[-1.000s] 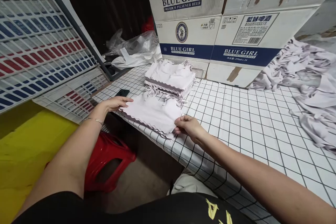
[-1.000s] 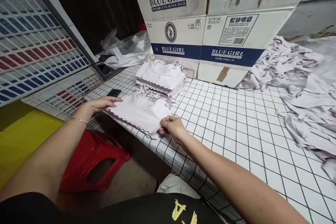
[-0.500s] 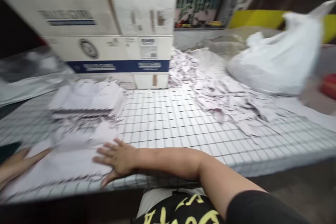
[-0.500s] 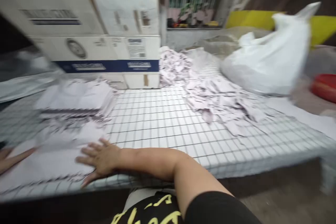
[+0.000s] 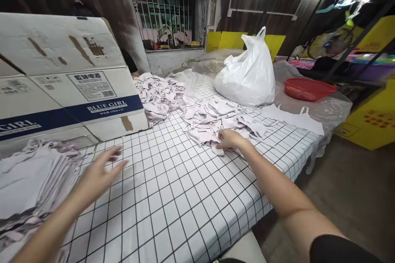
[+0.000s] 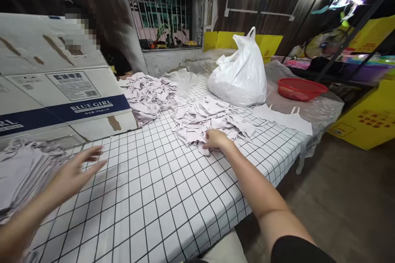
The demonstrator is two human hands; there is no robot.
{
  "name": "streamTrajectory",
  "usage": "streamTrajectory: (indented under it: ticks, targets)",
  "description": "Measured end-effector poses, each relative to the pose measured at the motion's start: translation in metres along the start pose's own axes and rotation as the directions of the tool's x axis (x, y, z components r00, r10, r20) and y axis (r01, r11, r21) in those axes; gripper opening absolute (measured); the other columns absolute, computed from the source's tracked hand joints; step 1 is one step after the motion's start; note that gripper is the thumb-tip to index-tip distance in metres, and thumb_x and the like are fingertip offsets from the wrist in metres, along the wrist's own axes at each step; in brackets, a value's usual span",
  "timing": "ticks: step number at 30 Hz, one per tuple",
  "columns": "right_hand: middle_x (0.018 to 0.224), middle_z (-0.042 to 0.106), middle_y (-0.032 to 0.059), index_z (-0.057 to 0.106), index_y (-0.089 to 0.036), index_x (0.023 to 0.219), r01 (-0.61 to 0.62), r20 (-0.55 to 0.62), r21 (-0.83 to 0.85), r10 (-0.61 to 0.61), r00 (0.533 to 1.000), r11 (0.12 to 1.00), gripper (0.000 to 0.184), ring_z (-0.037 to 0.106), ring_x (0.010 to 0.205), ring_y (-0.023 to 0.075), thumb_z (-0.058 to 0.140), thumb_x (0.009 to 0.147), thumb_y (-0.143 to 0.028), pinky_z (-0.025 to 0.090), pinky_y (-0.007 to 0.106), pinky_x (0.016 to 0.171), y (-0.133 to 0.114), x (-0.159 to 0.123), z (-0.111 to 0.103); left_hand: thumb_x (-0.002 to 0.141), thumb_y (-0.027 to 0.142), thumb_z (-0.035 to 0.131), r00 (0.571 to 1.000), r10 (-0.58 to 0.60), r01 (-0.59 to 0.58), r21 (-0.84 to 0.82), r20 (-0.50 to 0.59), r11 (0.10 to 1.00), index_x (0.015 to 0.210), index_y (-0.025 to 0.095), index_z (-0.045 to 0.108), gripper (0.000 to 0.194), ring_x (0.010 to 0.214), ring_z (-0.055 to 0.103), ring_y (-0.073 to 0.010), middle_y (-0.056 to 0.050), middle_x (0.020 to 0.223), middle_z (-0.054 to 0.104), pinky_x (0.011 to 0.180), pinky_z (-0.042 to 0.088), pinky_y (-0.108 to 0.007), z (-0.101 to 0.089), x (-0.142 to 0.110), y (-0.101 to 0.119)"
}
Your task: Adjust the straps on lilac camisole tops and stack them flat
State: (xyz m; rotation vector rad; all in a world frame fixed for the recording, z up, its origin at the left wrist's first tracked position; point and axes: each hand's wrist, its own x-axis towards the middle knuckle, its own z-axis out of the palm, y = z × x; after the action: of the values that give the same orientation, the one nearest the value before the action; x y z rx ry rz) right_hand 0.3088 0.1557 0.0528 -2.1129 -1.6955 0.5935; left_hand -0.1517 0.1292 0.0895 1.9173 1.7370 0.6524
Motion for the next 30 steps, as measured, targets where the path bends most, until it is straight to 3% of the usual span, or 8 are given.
streamTrajectory:
  ticks: [4, 7, 10, 14, 18, 23, 27, 30]
  targets:
    - [0.073, 0.059, 0.0006, 0.055, -0.017, 0.075, 0.097, 0.093, 0.273, -0.126, 0.988, 0.957, 0.017, 0.057, 0.071, 0.0162, 0.062, 0.084, -0.03, 0.041, 0.022, 0.063, 0.001, -0.025, -0.02, 0.075, 0.051, 0.065, 0.927, 0.341, -0.272, -0.345, 0.157, 0.898, 0.127, 0.023, 0.056, 0.06, 0.121, 0.051, -0.0313, -0.012, 0.132, 0.055, 0.102, 0.041, -0.043, 0.125, 0.06, 0.122]
    - [0.078, 0.06, 0.0002, 0.054, -0.017, 0.083, 0.139, 0.141, 0.728, -0.345, 0.928, 0.672, 0.02, 0.057, 0.069, 0.0139, 0.065, 0.082, -0.034, 0.045, 0.02, 0.062, -0.025, -0.028, -0.053, 0.066, 0.044, 0.076, 0.82, 0.502, -0.3, -0.541, 0.275, 0.786, 0.12, 0.017, 0.06, 0.062, 0.119, 0.051, -0.0321, -0.014, 0.126, 0.058, 0.101, 0.04, -0.046, 0.176, 0.087, 0.19]
    - [0.072, 0.056, -0.0018, 0.053, -0.016, 0.081, 0.109, 0.083, 0.896, -0.403, 0.911, 0.43, 0.026, 0.054, 0.062, 0.0118, 0.075, 0.075, -0.03, 0.046, 0.018, 0.056, -0.042, -0.027, -0.095, 0.067, 0.042, 0.076, 0.652, 0.592, -0.168, -0.671, 0.474, 0.722, 0.1, 0.012, 0.066, 0.045, 0.091, 0.063, -0.0257, -0.011, 0.099, 0.066, 0.084, 0.05, -0.042, 0.159, 0.098, 0.208]
    - [0.074, 0.059, 0.0009, 0.059, -0.013, 0.083, 0.029, 0.222, 0.89, -0.487, 0.845, 0.455, 0.033, 0.056, 0.059, 0.0123, 0.084, 0.07, -0.029, 0.047, 0.018, 0.052, -0.047, -0.035, -0.118, 0.068, 0.036, 0.079, 0.498, 0.686, -0.043, -0.775, 0.531, 0.631, 0.105, 0.015, 0.064, 0.044, 0.082, 0.063, -0.0202, -0.009, 0.094, 0.066, 0.075, 0.052, -0.034, 0.077, 0.075, 0.179]
    - [0.068, 0.059, 0.0006, 0.062, -0.012, 0.076, -0.028, 0.35, 0.857, -0.542, 0.764, 0.514, 0.037, 0.056, 0.056, 0.0122, 0.09, 0.062, -0.033, 0.046, 0.018, 0.049, -0.046, -0.035, -0.08, 0.065, 0.033, 0.082, 0.523, 0.52, -0.022, -0.6, 0.675, 0.8, 0.098, 0.017, 0.065, 0.041, 0.076, 0.062, -0.0189, -0.004, 0.087, 0.066, 0.065, 0.05, -0.026, 0.016, 0.025, 0.13]
    - [0.075, 0.065, 0.0038, 0.07, -0.011, 0.077, 0.091, 0.416, 0.748, -0.571, 0.708, 0.658, 0.029, 0.06, 0.067, 0.013, 0.087, 0.064, -0.03, 0.049, 0.018, 0.061, -0.062, -0.02, -0.01, 0.063, 0.039, 0.082, 0.634, 0.147, -0.076, -0.128, 0.759, 0.989, 0.096, 0.021, 0.07, 0.04, 0.081, 0.063, -0.0228, -0.004, 0.089, 0.067, 0.066, 0.048, -0.026, 0.011, -0.008, 0.07]
    - [0.067, 0.063, 0.0005, 0.073, -0.012, 0.079, 0.258, 0.466, 0.644, -0.637, 0.615, 0.72, 0.025, 0.055, 0.057, 0.0099, 0.084, 0.068, -0.032, 0.042, 0.016, 0.05, -0.109, -0.02, -0.005, 0.065, 0.036, 0.081, 0.821, 0.366, -0.18, -0.409, 0.439, 0.894, 0.108, 0.023, 0.064, 0.048, 0.112, 0.054, -0.0256, -0.008, 0.115, 0.062, 0.087, 0.046, -0.029, 0.038, -0.001, 0.073]
    - [0.068, 0.064, 0.0009, 0.074, -0.012, 0.078, 0.407, 0.436, 0.59, -0.699, 0.566, 0.697, 0.022, 0.058, 0.061, 0.0112, 0.085, 0.068, -0.028, 0.045, 0.016, 0.053, -0.149, -0.024, -0.034, 0.075, 0.035, 0.073, 0.776, 0.564, -0.217, -0.719, 0.284, 0.66, 0.099, 0.019, 0.06, 0.032, 0.086, 0.059, -0.0175, -0.006, 0.092, 0.062, 0.076, 0.048, -0.029, 0.055, 0.012, 0.098]
